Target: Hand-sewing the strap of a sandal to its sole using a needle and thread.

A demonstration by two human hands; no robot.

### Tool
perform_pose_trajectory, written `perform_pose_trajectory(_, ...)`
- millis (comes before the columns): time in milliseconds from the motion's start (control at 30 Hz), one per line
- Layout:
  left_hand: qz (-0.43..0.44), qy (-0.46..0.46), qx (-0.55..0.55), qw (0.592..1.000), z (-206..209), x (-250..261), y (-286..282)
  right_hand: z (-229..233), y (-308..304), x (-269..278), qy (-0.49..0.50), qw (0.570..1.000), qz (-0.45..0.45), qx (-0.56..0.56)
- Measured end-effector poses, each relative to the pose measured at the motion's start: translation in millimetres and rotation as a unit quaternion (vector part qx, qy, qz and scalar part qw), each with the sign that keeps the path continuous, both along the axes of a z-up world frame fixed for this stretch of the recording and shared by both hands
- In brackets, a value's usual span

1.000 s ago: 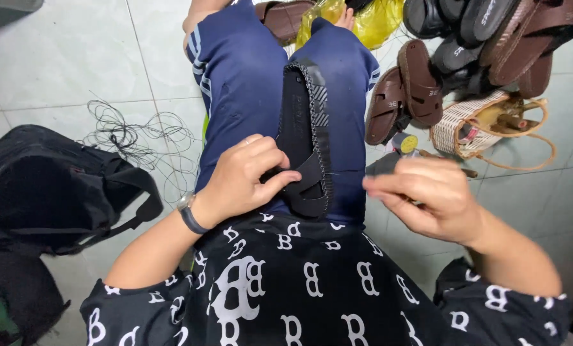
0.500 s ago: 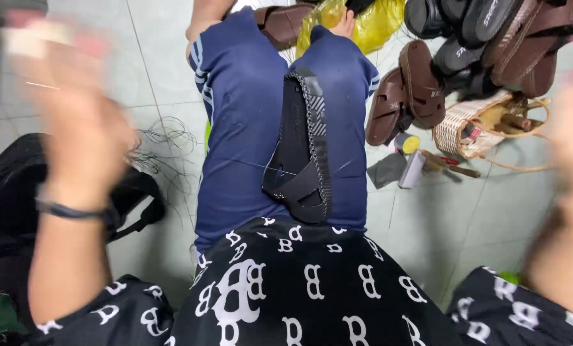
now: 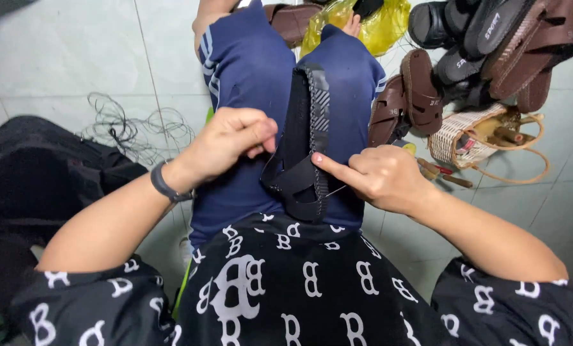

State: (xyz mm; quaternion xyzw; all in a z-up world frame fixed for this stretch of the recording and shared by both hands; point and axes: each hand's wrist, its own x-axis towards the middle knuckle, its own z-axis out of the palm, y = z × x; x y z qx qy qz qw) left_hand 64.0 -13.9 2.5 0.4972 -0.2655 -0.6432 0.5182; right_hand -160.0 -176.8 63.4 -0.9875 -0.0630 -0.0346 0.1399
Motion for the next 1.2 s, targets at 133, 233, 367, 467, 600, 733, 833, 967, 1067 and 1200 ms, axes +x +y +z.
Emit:
perform_pose_trajectory(133, 0.027, -0.144, -0.013, 0.989, 14, 34, -6, 6, 3, -4, 0.027, 0.999, -0.035, 0.03)
perform_pose_trajectory(233, 0.052, -0.434, -0.106, 0.893, 38, 37, -2, -5, 11, -19, 0.027, 0.996, -0.062, 0.058)
perform_pose_trajectory(367, -0.029, -0.504, -0.2, 0.84, 47, -23, 12, 5, 20, -20, 0.039, 0.994, -0.093, 0.051)
perform_pose_trajectory(467, 0.003, -0.442, -0.202, 0.874, 15, -55, 21, 14, 22, -18, 0.066, 0.994, -0.088, -0.016)
perform_pose_trajectory(600, 0.023, -0.399, -0.212, 0.892, 12, -68, 16, 20, 26, -23, 0.121, 0.986, -0.048, -0.107)
perform_pose_trajectory(733, 0.039, -0.414, -0.236, 0.878, 11, -75, 15, -10, 39, -25, 0.094, 0.987, -0.029, -0.127)
perform_pose_trajectory(833, -0.016, -0.408, -0.213, 0.888, 22, -45, 16, -18, 40, -15, 0.064, 0.994, -0.058, -0.066)
perform_pose_trajectory(967, -0.059, -0.186, -0.074, 0.978, 21, -14, 23, -3, 41, -10, 0.062, 0.991, -0.119, -0.003)
perform_pose_trajectory(1067, -0.056, 0.112, -0.08, 0.989, 39, -6, 13, -15, 47, -21, 0.065, 0.987, -0.147, 0.029)
perform_pose_trajectory(1200, -0.039, 0.002, -0.141, 0.989, 6, -24, 3, -21, 61, -26, 0.087, 0.973, -0.203, 0.068)
